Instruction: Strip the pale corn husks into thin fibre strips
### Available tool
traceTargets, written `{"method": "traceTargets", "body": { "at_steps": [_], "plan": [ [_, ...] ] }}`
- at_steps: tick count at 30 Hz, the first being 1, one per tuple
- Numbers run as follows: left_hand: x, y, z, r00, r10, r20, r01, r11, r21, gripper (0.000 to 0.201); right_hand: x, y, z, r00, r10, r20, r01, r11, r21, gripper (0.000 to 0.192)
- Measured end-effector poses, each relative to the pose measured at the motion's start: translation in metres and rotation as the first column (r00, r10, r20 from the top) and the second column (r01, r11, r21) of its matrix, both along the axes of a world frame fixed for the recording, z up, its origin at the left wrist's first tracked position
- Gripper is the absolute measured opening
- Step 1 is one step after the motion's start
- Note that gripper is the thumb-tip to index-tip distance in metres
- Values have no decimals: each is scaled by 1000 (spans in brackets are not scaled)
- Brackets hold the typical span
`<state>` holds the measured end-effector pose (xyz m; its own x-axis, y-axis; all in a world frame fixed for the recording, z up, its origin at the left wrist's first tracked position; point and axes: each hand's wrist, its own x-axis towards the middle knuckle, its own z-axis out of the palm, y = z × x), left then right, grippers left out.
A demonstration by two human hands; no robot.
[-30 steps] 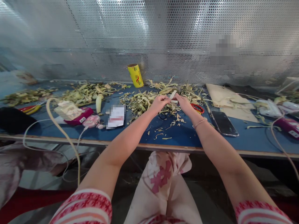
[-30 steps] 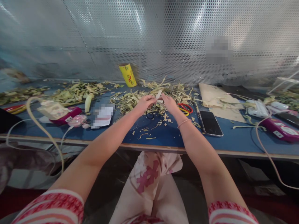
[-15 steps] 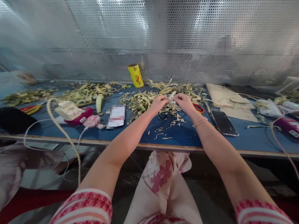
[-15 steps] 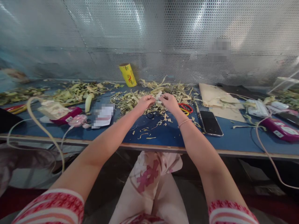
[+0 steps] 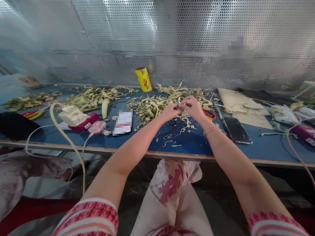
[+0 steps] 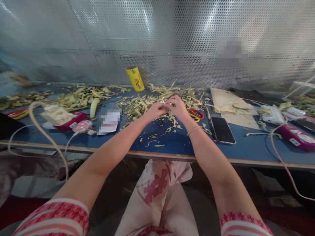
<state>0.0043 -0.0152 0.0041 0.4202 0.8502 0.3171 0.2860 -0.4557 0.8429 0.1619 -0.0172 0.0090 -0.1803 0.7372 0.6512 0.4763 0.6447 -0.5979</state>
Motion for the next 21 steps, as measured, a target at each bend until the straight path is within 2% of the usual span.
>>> {"method": "traceTargets", "body": {
  "at_steps": [6,10,12,15,21],
  "plan": [
    [0,0,-3,991,-90,102,99,992,-81,23,0,0,-1,996,68,-56,-73,994,-84,15],
    [-1,3,-7,956,-132,263,182,967,-177,37,-1,-5,1,998,47,-51,-55,984,-172,20],
    [0,3,-7,955,-92,281,156,964,-214,46,-2,-8,3,1000,21,-17,-23,990,-136,19],
    [3,1,-4,970,11,242,52,967,-251,54,-3,-10,4,997,-11,71,13,999,-31,13],
    [5,-2,2,976,116,185,-66,965,-255,47,-4,-11,2,983,-92,156,77,992,102,6]
  ]
}}
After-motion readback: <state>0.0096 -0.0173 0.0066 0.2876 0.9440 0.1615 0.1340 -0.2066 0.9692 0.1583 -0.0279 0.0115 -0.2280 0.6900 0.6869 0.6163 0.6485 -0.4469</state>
